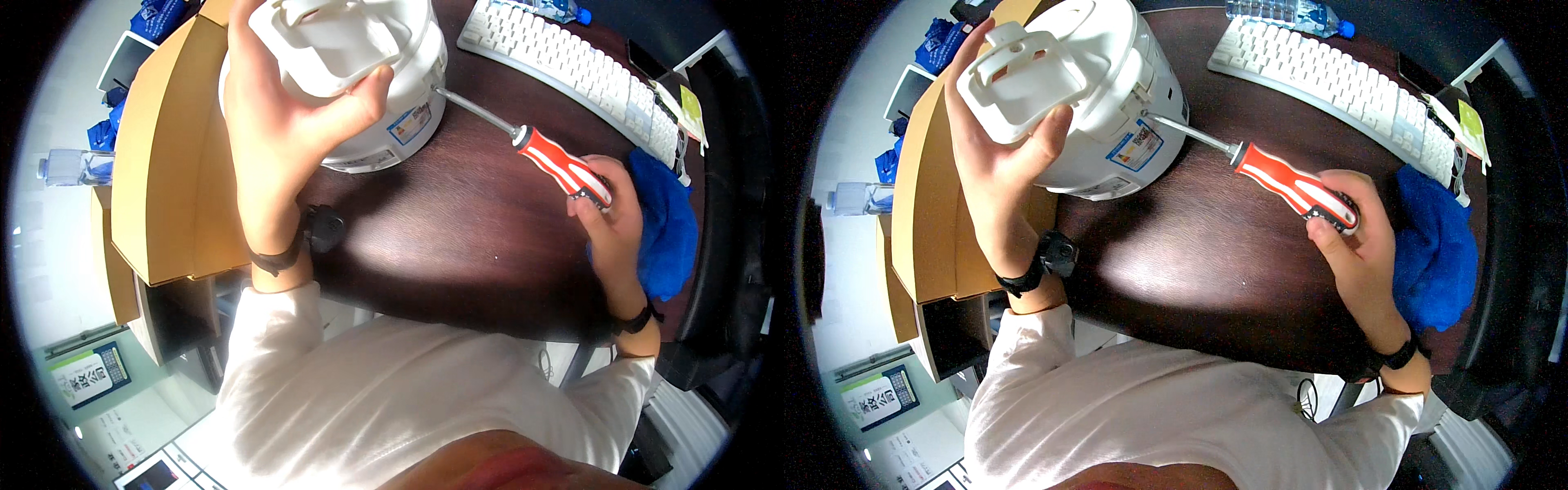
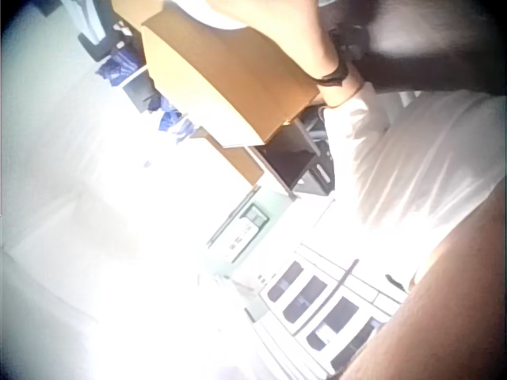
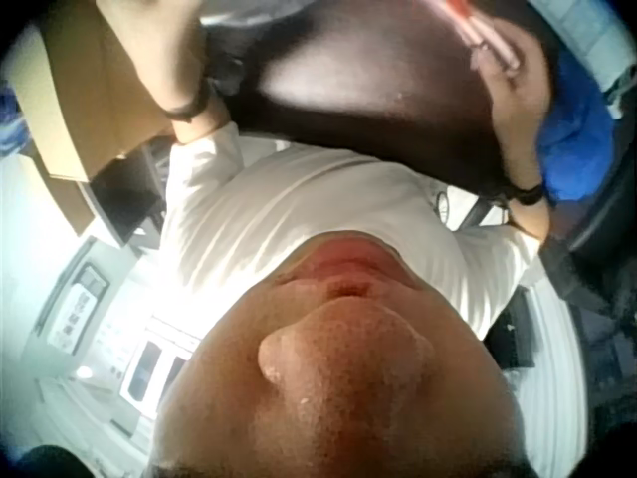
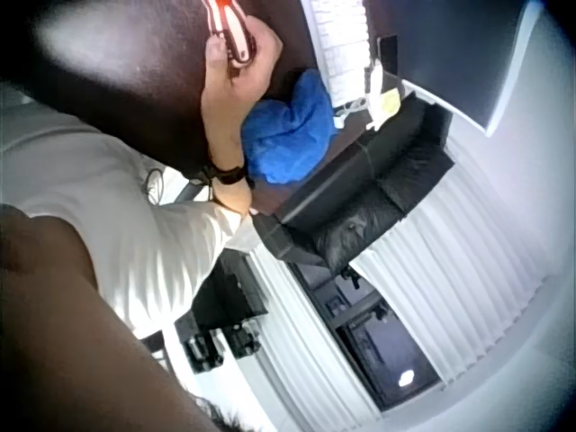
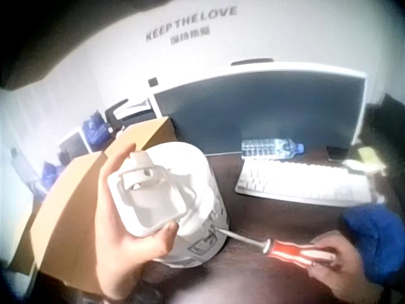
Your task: The person uses a screwdriver to remove screws from a white appliance, detaches a small white plastic component, and wipes it with a blue cloth. The person then uses the screwdriver to pry or adjust parts of the detached component.
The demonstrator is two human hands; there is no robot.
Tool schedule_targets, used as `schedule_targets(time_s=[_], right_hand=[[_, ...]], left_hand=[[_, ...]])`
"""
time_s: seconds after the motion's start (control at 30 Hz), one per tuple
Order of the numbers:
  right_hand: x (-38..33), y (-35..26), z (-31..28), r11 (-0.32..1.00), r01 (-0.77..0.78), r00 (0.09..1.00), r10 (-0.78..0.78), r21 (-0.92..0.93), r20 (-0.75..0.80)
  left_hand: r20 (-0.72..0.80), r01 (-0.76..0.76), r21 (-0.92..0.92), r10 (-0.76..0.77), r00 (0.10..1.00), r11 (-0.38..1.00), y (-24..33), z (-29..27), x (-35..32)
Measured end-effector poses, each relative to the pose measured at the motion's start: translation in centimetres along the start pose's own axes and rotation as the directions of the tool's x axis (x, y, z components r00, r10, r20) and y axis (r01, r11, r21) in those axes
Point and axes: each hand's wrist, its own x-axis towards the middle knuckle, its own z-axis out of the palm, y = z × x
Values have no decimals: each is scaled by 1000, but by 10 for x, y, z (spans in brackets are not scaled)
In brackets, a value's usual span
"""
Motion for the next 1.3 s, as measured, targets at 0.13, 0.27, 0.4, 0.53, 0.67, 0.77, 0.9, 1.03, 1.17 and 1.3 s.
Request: schedule_targets(time_s=[0.13,0.27,0.4,0.53,0.67,0.77,0.9,1.03,1.17,1.3], right_hand=[[0,1,-3,922,285,957,-290,-260,21],[1,2,3,870,361,922,-387,-337,-13],[4,1,7,994,6,997,3,113,-73],[12,-3,3,534,-508,848,449,676,283],[15,-5,-2,691,-517,852,471,505,228],[10,-4,-1,851,-293,951,306,436,43],[7,5,1,929,-63,996,82,365,-36],[6,15,-2,929,14,999,6,370,-52],[1,21,-7,938,42,997,-17,343,-74],[0,21,-6,924,36,998,-12,380,-65]], left_hand=[[-14,21,7,-21,1000,1000,0,0,-4],[-23,29,-25,-29,999,999,5,2,-2],[-24,54,1,-54,998,999,6,2,-4],[-33,26,12,-26,999,1000,4,4,-4],[-25,9,37,-8,1000,999,3,2,-3],[-26,26,1,-26,999,1000,3,2,-3],[-24,33,12,-33,999,999,3,1,-4],[-24,43,12,-42,999,999,3,1,-3],[-32,29,20,-28,999,999,4,2,-3],[-42,15,20,-14,999,1000,3,3,-3]])
